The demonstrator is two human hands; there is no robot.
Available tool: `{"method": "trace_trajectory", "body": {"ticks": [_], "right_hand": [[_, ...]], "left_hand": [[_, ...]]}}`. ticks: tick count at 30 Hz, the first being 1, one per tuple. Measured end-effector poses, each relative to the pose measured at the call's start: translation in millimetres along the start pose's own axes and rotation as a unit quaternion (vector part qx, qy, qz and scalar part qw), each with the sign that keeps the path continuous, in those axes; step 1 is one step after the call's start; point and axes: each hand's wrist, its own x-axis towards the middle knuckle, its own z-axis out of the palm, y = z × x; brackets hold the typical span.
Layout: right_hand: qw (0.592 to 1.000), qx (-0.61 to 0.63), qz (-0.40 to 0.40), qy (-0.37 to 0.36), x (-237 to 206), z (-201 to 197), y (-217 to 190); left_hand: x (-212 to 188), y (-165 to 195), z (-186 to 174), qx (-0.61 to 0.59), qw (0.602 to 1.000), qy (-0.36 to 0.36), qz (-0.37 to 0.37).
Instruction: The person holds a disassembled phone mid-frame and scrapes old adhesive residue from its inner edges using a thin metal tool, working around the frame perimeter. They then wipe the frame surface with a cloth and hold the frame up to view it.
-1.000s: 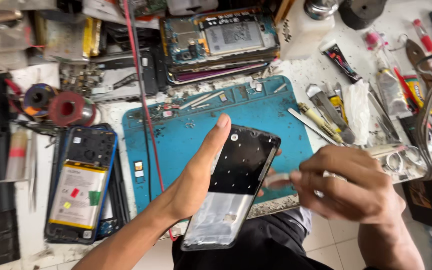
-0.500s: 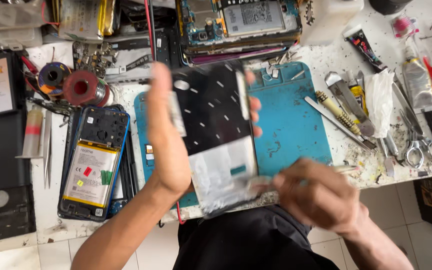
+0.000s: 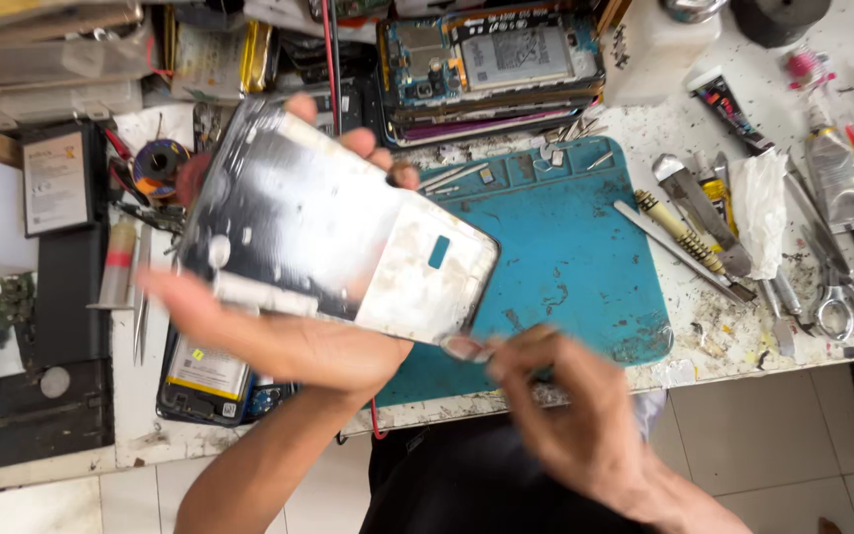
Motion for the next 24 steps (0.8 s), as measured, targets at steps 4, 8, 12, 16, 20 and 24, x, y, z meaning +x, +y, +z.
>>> {"method": "trace_trajectory", "body": {"ticks": [4,8,12,16,20,24], "right_hand": [[0.917,0.354,0.146,0.111,8.4,-5.8,-9.8],[0.841,0.482,0.239,0.056,15.9,-10.3,1.0],[0.869,0.355,0.328,0.109,26.0,-15.0,14.6],[0.886,0.350,0.231,0.198,44.0,-49.4,0.3],[0.947,0.099,0.235,0.198,57.8,-91.8,-31.0],[0.983,-0.096,0.143,0.056,68.2,-104.6,-42.8]], "left_hand": [[-8.0,13.6,-2.5,0.008,0.999,-0.021,0.045],[-22.9,20.4,-12.4,0.026,0.995,-0.078,0.048],[-35.0,17.4,3.8,0.016,0.990,-0.142,0.001],[-25.6,23.7,39.8,-0.019,0.976,-0.183,-0.118],[5.1,36.0,34.2,-0.275,0.831,-0.055,-0.480],[-8.5,18.0,-6.0,-0.023,0.798,-0.298,-0.523]]}}
